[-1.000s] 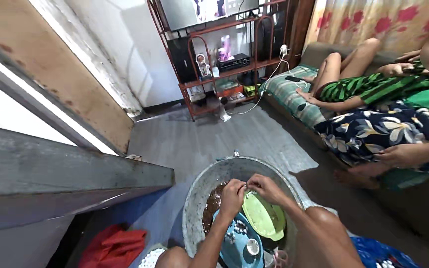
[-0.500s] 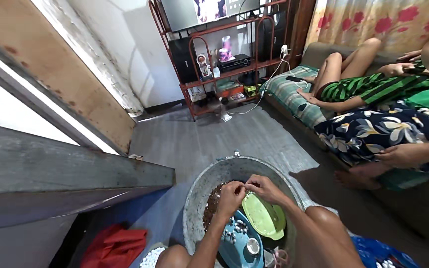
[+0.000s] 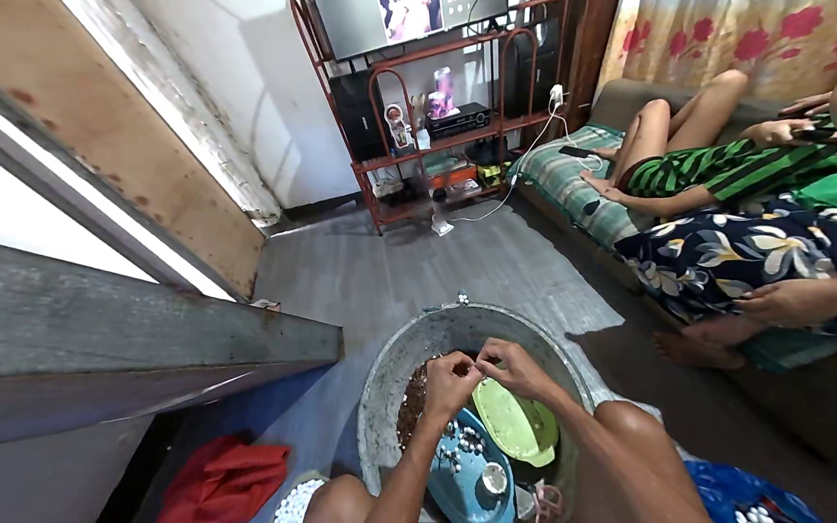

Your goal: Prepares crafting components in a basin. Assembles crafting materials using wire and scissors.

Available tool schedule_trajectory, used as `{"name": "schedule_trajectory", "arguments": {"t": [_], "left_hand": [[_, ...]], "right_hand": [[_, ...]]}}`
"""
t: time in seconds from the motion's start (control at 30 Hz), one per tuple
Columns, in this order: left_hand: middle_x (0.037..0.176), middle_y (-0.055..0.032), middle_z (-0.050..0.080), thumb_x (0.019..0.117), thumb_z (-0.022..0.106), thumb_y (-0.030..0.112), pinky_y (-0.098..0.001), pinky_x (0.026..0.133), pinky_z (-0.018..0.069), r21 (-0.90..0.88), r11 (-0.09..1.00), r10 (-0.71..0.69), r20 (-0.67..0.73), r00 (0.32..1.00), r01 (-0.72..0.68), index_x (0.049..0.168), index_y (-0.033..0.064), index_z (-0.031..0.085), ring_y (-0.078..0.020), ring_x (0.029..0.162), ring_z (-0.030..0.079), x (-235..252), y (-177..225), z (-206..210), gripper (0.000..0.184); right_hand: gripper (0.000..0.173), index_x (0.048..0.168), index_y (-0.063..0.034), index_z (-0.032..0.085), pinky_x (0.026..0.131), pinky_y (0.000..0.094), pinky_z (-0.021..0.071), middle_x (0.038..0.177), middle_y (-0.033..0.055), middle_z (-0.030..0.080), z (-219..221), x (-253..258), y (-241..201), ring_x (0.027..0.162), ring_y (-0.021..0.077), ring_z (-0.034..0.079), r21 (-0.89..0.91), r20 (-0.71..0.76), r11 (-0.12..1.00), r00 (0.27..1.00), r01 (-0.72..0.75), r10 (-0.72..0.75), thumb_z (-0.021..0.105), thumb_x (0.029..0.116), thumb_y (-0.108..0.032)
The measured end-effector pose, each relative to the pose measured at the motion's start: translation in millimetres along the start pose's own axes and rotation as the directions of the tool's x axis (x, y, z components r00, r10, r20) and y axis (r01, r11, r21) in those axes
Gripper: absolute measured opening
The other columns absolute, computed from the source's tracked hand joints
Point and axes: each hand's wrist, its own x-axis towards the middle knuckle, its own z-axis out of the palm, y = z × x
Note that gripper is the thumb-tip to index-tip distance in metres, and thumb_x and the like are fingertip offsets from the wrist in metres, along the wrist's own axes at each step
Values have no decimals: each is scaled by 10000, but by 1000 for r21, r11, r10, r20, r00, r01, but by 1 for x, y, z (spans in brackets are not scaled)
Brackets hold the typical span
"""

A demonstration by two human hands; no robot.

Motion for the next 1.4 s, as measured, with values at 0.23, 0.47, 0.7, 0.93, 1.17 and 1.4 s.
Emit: {"name": "schedule_trajectory", "arguments": {"t": [0.23,0.47,0.7,0.93,1.17,1.4], "left_hand": [[729,-49,724,873,796,238,-363,602,621,-186,942,-237,221,946,280,881,84,760,-164,584,689,1,7,-15,159],[744,-88,716,890,750,150,-364,595,609,-161,871,-423,233,876,463,904,28,734,-184,594,685,1,2,-39,124],[812,-113,721,999,638,72,-317,574,596,-439,832,-301,156,941,339,1095,-35,717,-168,602,669,4,-10,-54,164],[1004,-105,733,1001,657,182,-358,748,627,-92,959,-229,305,924,268,1168,16,708,-162,777,716,4,-16,2,240],[985,-104,744,981,712,130,-372,717,653,-183,943,-205,340,918,278,1143,33,688,-189,749,741,-3,2,22,190],[964,-110,746,988,695,99,-377,627,655,-299,928,-128,310,942,224,1099,18,685,-204,673,730,1,-3,39,138]], "right_hand": [[255,1010,-98,750,896,314,570,1024,41,687,-1,-4,-5,951,110,668,-19,59,999,997,41,-40,630,1007,-322],[274,1000,-97,746,893,377,574,1038,55,686,-14,-7,-1,966,157,669,-137,-46,991,999,-14,8,599,1005,-329],[281,1020,-116,756,815,281,577,1016,25,695,-61,-16,10,886,88,668,-2,-259,996,962,-87,83,631,1014,-368],[271,1077,-43,742,880,407,580,1023,97,722,-63,-16,-6,907,181,694,48,-211,982,959,-182,188,617,1037,-280],[259,1113,-16,715,801,358,602,973,87,723,-63,-24,-7,829,161,691,486,-231,863,932,-137,278,608,1047,-243],[253,1131,-7,701,791,340,598,1003,89,731,-59,-19,-6,842,151,691,582,-225,799,914,-150,336,596,1054,-224]]}}
